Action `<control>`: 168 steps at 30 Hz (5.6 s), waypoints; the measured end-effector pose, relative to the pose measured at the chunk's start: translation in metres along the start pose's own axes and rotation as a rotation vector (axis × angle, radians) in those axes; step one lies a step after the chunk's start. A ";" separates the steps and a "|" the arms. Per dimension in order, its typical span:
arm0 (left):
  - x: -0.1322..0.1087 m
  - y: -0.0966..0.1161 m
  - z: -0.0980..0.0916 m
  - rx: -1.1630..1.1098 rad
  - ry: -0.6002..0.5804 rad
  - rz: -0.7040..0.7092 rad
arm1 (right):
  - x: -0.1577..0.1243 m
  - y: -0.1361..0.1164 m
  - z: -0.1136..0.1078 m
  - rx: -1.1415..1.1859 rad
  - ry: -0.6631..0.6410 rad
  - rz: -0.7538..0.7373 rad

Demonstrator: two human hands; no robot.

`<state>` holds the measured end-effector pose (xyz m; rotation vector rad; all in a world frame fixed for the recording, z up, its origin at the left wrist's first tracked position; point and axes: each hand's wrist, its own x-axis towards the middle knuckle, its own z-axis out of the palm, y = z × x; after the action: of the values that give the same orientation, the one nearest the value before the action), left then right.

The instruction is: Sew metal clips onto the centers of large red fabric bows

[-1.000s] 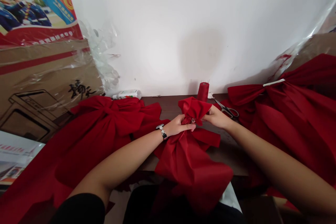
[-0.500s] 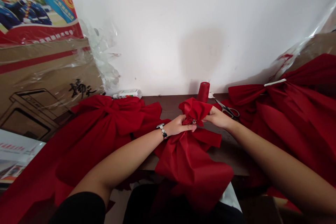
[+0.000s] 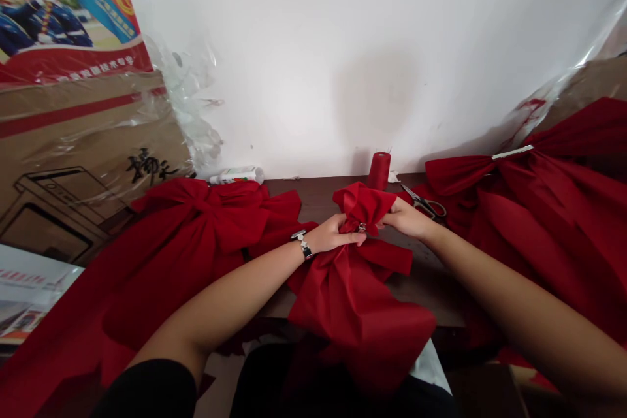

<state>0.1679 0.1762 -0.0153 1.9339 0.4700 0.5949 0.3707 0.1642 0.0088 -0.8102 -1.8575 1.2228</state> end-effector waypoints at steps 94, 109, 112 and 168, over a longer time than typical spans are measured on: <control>0.007 -0.008 0.004 0.434 0.705 -0.119 | -0.002 0.002 0.026 0.046 0.130 -0.067; 0.006 -0.004 0.006 0.580 0.679 -0.170 | -0.005 -0.001 0.023 -0.489 0.241 -0.327; 0.005 -0.002 0.007 0.592 0.682 -0.171 | -0.005 -0.001 0.022 -0.539 0.253 -0.325; 0.004 -0.004 0.007 0.562 0.630 -0.070 | -0.006 -0.001 0.023 -0.466 0.324 -0.253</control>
<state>0.1755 0.1750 -0.0206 2.2106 1.1998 1.1224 0.3541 0.1481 0.0025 -0.9196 -1.9195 0.4705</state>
